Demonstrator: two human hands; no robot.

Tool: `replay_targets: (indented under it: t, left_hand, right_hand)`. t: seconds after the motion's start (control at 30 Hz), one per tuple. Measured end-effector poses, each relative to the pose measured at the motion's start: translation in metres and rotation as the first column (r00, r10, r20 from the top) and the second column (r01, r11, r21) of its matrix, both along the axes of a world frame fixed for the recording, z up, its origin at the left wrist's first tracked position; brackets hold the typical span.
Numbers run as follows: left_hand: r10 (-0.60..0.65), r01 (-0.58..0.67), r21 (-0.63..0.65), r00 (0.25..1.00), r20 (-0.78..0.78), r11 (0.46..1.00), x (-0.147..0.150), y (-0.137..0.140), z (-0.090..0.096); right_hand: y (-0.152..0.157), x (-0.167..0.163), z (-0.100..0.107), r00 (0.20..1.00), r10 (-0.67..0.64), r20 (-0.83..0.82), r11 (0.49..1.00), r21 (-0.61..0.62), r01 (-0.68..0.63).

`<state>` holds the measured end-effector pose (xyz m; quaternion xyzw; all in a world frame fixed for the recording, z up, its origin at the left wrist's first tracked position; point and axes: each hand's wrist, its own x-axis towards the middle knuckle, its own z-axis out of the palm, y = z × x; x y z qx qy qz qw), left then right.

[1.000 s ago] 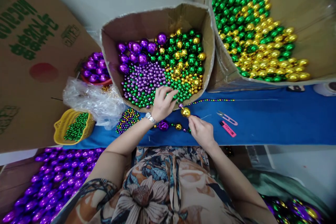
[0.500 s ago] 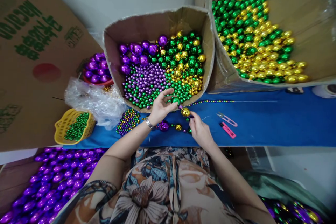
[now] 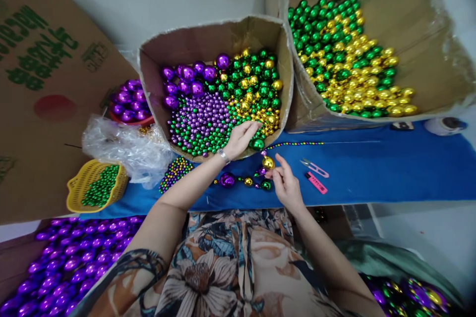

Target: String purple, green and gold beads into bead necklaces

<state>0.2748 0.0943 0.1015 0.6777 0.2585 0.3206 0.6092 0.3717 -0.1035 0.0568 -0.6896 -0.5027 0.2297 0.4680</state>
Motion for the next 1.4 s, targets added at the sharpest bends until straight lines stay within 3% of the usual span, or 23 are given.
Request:
replay_targets:
  t: [0.17, 0.2, 0.27, 0.3, 0.37, 0.43, 0.5, 0.6, 0.67, 0.73, 0.77, 0.83, 0.9, 1.0, 1.13, 1.27, 1.4]
  left_hand:
    - [-0.124, 0.129, -0.071, 0.99, 0.063, 0.989, 0.022, 0.001, -0.003]
    - [-0.112, 0.112, -0.013, 0.993, 0.026, 0.994, 0.023, 0.001, -0.005]
    - [-0.063, 0.089, 0.231, 0.991, -0.118, 0.969, 0.025, 0.005, -0.011]
    - [-0.026, 0.106, 0.38, 0.977, -0.211, 0.919, 0.026, 0.008, -0.015]
    - [0.049, 0.213, 0.602, 0.921, -0.388, 0.769, 0.03, 0.016, -0.023]
    - [0.092, 0.309, 0.671, 0.866, -0.491, 0.674, 0.037, 0.021, -0.03]
    - [0.094, 0.324, 0.671, 0.856, -0.508, 0.667, 0.043, 0.024, -0.034]
    - [0.081, 0.239, 0.645, 0.901, -0.425, 0.726, 0.043, 0.023, -0.031]
    - [0.061, 0.131, 0.532, 0.943, -0.328, 0.836, 0.033, 0.02, -0.026]
    - [0.019, 0.029, 0.238, 0.98, -0.198, 0.971, 0.018, 0.017, -0.019]
    - [0.001, 0.004, 0.042, 0.993, -0.12, 0.999, 0.009, 0.016, -0.015]
    - [-0.013, 0.013, -0.273, 1.0, 0.004, 0.962, -0.009, 0.014, -0.007]
    - [0.002, 0.031, -0.439, 0.997, 0.073, 0.898, -0.023, 0.012, 0.0]
    - [0.063, 0.015, -0.558, 0.991, 0.12, 0.83, -0.035, 0.009, 0.008]
    - [0.117, 0.01, -0.617, 0.979, 0.165, 0.787, -0.041, 0.004, 0.013]
    - [0.141, 0.008, -0.632, 0.972, 0.186, 0.775, -0.045, 0.0, 0.015]
    - [0.14, 0.001, -0.6, 0.972, 0.188, 0.8, -0.049, -0.003, 0.014]
  right_hand:
    - [-0.004, 0.006, -0.005, 0.996, -0.069, -0.049, 0.997, 0.03, 0.071]
    - [-0.005, 0.008, -0.006, 0.995, -0.079, -0.059, 0.996, 0.041, 0.081]
    - [-0.007, 0.01, -0.008, 0.992, -0.09, -0.083, 0.994, 0.052, 0.095]
    - [-0.007, 0.011, -0.009, 0.991, -0.093, -0.096, 0.994, 0.052, 0.098]
    - [-0.007, 0.012, -0.01, 0.989, -0.096, -0.115, 0.994, 0.045, 0.101]
    - [-0.006, 0.012, -0.01, 0.989, -0.089, -0.119, 0.995, 0.039, 0.094]
    - [-0.005, 0.011, -0.009, 0.99, -0.082, -0.112, 0.995, 0.039, 0.086]
    - [-0.005, 0.01, -0.006, 0.992, -0.087, -0.091, 0.995, 0.038, 0.091]
    - [-0.006, 0.01, -0.004, 0.993, -0.09, -0.074, 0.995, 0.03, 0.093]
    - [-0.007, 0.01, -0.003, 0.995, -0.087, -0.055, 0.996, 0.014, 0.088]
    - [-0.008, 0.009, -0.003, 0.996, -0.082, -0.046, 0.997, 0.005, 0.082]
    - [-0.008, 0.008, -0.003, 0.997, -0.07, -0.027, 0.997, -0.016, 0.069]
    - [-0.006, 0.006, -0.003, 0.999, -0.053, -0.012, 0.998, -0.035, 0.052]
    - [-0.003, 0.002, 0.0, 1.0, -0.019, -0.012, 0.999, -0.051, 0.018]
    - [0.0, -0.002, 0.005, 1.0, 0.018, -0.014, 0.998, -0.057, -0.019]
    - [0.0, -0.004, 0.006, 1.0, 0.026, 0.005, 0.998, -0.056, -0.026]
    - [0.001, -0.006, 0.007, 0.999, 0.029, 0.022, 0.998, -0.06, -0.028]
